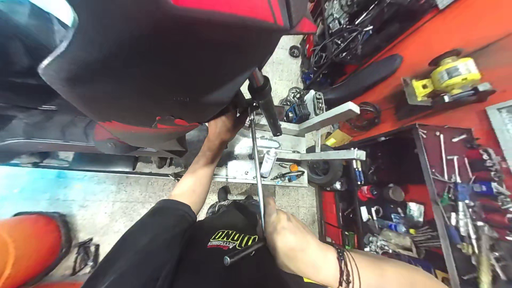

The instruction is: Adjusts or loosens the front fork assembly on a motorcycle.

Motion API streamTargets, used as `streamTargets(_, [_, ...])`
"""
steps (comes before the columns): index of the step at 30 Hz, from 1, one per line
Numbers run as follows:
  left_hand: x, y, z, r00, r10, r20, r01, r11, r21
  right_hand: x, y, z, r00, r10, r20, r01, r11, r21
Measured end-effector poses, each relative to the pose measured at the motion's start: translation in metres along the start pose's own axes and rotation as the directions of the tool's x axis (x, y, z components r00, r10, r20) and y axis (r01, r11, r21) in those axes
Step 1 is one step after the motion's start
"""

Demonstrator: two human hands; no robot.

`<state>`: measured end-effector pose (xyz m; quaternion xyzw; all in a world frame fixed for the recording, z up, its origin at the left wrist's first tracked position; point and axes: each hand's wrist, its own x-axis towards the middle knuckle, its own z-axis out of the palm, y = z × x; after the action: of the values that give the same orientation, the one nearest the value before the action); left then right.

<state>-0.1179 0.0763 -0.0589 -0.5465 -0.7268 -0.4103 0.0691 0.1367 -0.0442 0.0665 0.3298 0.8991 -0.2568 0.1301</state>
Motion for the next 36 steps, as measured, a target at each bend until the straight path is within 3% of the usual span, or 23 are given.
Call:
streamTargets(5, [-0.004,0.002,0.000,0.995,-0.084,0.058,0.084,0.996,0.003,-0.002,-0.002,-0.004,0.999,0.028,0.039,-0.025,0.998,-0.063])
streamTargets(10, [-0.001,0.007,0.001,0.986,-0.150,0.074,0.153,0.988,-0.036,-0.002,-0.011,-0.024,0.975,0.140,0.173,-0.127,0.989,-0.080])
streamTargets(17, [-0.007,0.004,0.016,0.987,-0.158,-0.029,0.155,0.985,-0.082,-0.002,-0.012,-0.020,0.989,0.101,0.110,-0.082,0.983,-0.161])
streamTargets(19, [-0.010,0.006,0.014,0.991,-0.136,-0.014,0.134,0.986,-0.097,-0.004,0.001,-0.014,0.996,-0.034,0.077,0.040,0.996,-0.077])
streamTargets(21, [-0.003,0.004,0.006,0.995,-0.096,0.029,0.098,0.988,-0.119,0.000,0.025,0.003,0.949,-0.253,-0.190,0.279,0.952,0.125])
streamTargets(23, [-0.001,-0.001,0.002,0.993,-0.063,0.102,0.080,0.983,-0.166,0.005,0.040,0.013,0.901,-0.304,-0.310,0.410,0.831,0.376])
streamTargets(26, [-0.003,-0.006,0.005,0.992,-0.050,0.117,0.068,0.985,-0.160,0.007,0.047,0.018,0.926,-0.291,-0.239,0.375,0.776,0.507])
streamTargets(31, [-0.010,-0.014,0.020,0.999,-0.018,0.036,0.022,0.992,-0.122,0.014,0.042,0.026,0.944,-0.302,-0.129,0.327,0.818,0.474])
streamTargets(33, [-0.006,-0.009,0.006,0.978,-0.094,0.184,0.109,0.992,-0.069,0.015,0.036,0.026,0.967,-0.252,-0.040,0.236,0.824,0.516])
streamTargets(35, [0.009,-0.001,-0.021,0.886,-0.187,0.423,0.218,0.976,-0.024,0.014,0.032,0.022,0.975,-0.222,-0.021,0.205,0.855,0.476])
streamTargets(36, [0.014,-0.003,-0.028,0.864,-0.170,0.475,0.220,0.974,-0.052,0.012,0.030,0.024,0.976,-0.211,-0.045,0.209,0.873,0.440])
